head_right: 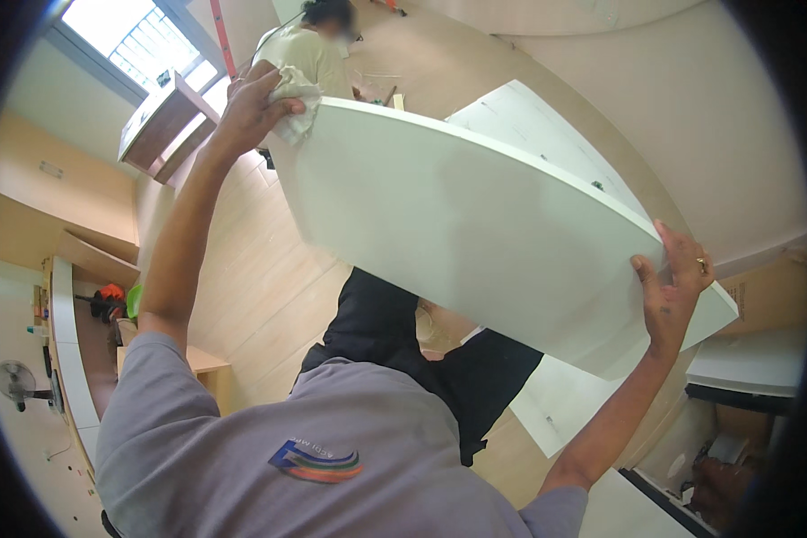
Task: The person sits on the floor and wipes a white cabinet door with a cloth. They then use a utility knife to cut a strip of edge banding and apply it to the edge of the door. Finally, they use a small block to press the edge banding into place.
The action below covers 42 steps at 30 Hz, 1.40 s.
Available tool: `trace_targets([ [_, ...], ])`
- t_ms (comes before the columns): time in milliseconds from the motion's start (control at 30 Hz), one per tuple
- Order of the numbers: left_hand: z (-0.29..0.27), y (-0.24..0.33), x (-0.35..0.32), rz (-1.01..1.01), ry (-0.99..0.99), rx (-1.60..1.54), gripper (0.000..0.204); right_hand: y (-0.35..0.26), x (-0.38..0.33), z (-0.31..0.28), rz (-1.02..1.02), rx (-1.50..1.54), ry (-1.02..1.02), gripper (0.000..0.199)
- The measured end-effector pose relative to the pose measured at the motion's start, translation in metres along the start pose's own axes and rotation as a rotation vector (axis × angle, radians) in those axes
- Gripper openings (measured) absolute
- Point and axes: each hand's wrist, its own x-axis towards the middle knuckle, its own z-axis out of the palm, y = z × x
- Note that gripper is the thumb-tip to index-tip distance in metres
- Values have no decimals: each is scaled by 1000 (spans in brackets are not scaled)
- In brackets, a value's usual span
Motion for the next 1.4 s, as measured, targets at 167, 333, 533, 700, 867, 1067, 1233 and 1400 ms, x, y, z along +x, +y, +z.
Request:
trace_targets([
  [167, 29, 52, 6, 51, 17, -250, 30, 2, -3, -3, 2, -79, -12, 53],
  [333, 58, 192, 26, 312, 174, -289, 29, -3, -4, -5, -13, -37, 19, 52],
  [533, 42, 146, 12, 227, 189, -271, 27, -7, -13, -18, 0, -100, 20, 52],
  [700, 24, 43, -8, 17, 198, -72, 27, -8, -16, -19, 20, -98, 36, 51],
  [867, -15, -152, -81, -209, 84, 421, 27, 0, -17, -9, 59, -18, 60, 50],
  [1067, 21, -181, -193, -1045, 39, -804, 50, 20, -18, -15, 54, 46, 33, 52],
  [1233, 70, -116, -233, -927, -435, -1474, 70, 17, -15, -11, 80, -25, -2, 52],
  [1400, 118, -72, -217, -803, -233, -1684, 72, 38, -17, -7, 100, 126, 20, 48],
])
